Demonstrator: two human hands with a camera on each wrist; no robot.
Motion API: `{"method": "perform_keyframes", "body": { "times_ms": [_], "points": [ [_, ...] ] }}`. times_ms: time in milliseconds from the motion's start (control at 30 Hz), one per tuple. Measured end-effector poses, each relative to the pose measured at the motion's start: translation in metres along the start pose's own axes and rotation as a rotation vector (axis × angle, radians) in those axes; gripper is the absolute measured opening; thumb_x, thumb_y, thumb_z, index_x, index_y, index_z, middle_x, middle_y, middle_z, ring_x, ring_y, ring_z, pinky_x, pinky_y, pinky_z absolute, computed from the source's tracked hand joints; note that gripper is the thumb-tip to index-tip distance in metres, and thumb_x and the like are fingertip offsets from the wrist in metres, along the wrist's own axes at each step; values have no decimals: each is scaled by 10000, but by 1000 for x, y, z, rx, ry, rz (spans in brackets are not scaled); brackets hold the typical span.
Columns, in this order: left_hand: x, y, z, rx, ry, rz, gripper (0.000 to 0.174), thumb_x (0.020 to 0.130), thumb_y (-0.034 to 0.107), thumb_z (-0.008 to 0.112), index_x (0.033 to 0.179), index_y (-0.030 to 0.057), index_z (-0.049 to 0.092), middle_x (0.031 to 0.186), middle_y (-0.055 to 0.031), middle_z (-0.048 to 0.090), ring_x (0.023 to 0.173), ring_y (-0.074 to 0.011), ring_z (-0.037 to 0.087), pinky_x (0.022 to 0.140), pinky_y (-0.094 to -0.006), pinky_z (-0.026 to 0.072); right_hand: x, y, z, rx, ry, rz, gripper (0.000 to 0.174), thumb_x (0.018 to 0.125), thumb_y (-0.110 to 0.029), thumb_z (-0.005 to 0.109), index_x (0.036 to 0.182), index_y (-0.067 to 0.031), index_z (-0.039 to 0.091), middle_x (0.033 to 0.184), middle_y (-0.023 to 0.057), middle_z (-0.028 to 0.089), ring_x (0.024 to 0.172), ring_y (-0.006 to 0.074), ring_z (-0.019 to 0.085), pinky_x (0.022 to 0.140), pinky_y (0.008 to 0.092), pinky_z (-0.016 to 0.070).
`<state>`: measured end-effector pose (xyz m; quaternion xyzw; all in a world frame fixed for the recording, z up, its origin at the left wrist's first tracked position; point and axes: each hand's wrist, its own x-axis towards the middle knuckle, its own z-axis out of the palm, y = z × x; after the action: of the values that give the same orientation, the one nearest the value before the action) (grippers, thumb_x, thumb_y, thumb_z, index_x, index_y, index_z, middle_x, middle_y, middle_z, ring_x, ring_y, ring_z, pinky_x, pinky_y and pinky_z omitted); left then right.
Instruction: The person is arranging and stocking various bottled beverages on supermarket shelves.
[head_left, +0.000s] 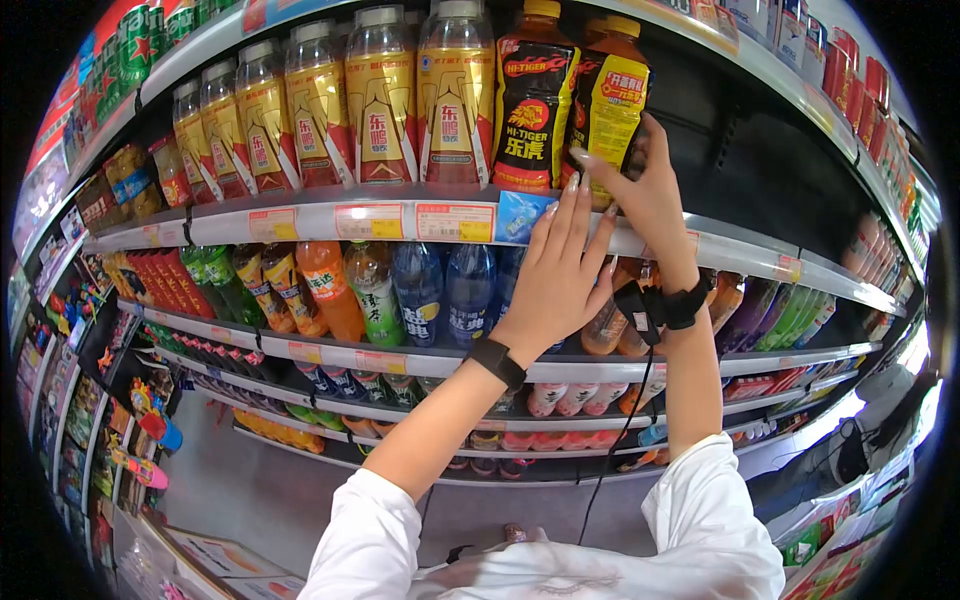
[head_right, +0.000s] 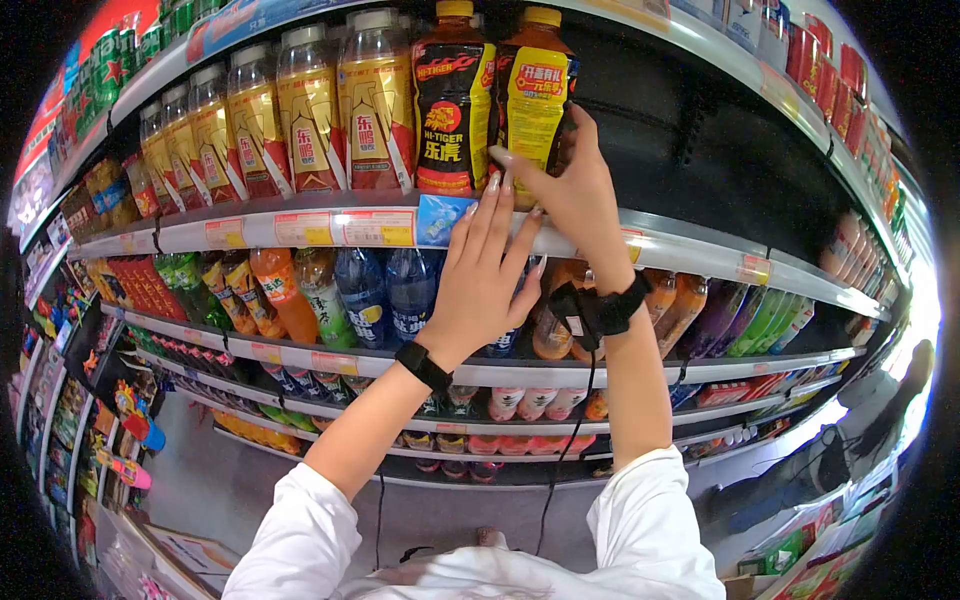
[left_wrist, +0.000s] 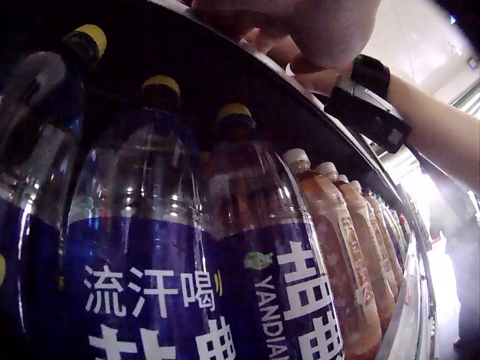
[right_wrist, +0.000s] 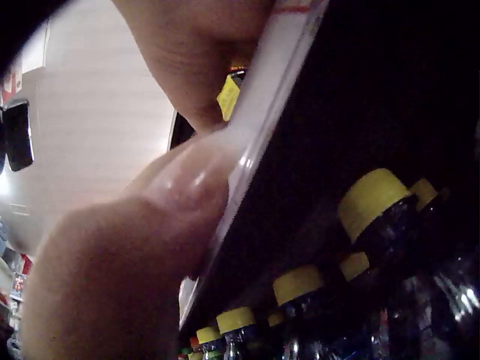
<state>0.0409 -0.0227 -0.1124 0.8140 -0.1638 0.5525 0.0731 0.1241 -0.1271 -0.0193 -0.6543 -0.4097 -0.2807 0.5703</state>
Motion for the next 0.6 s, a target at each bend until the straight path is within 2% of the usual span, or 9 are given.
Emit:
{"method": "perform_keyframes", "body": {
  "times_ms": [100,200,300,400,500,600],
  "points": [
    [1,1,-2,8,-7,0,567,844,208,599,1360,7,476,1491,-299,314,1399,-418,302,1122,-510,260,2,5,11,-353,148,-174,742,776,-203,807,1327,99,411,1054,196,662,940,235,672,800,317,537],
    [2,2,-6,40,-52,-9,524,900,247,539,1356,-3,478,1507,-287,296,1435,-395,252,1156,-475,220,1,-2,2,-45,3,-16,771,765,-217,813,1351,65,399,1084,194,652,937,241,667,801,320,531],
    [0,0,-6,11,-55,2,528,896,239,542,1359,-6,475,1509,-289,290,1435,-397,250,1157,-478,221,0,1,1,258,-10,14,729,753,-232,823,1323,41,458,1072,194,662,926,245,668,797,328,527],
    [-1,-1,-5,9,-42,13,528,894,234,543,1359,-6,475,1510,-290,287,1435,-397,249,1157,-481,221,4,10,2,-190,74,-118,723,774,-217,812,1351,37,458,1089,177,668,939,212,664,802,314,529],
    [1,0,-7,-3,-48,3,533,891,229,543,1364,-5,471,1510,-290,286,1434,-396,251,1159,-482,218,3,2,1,-27,9,18,738,806,-185,785,1404,38,414,1110,162,663,976,191,652,835,299,521],
    [0,1,-5,-5,-7,1,546,853,206,580,1353,10,484,1507,-283,305,1418,-401,286,1137,-498,247,5,5,-6,124,-84,30,706,862,-169,737,1437,33,381,1154,145,648,997,165,634,866,287,506]
  ]
}}
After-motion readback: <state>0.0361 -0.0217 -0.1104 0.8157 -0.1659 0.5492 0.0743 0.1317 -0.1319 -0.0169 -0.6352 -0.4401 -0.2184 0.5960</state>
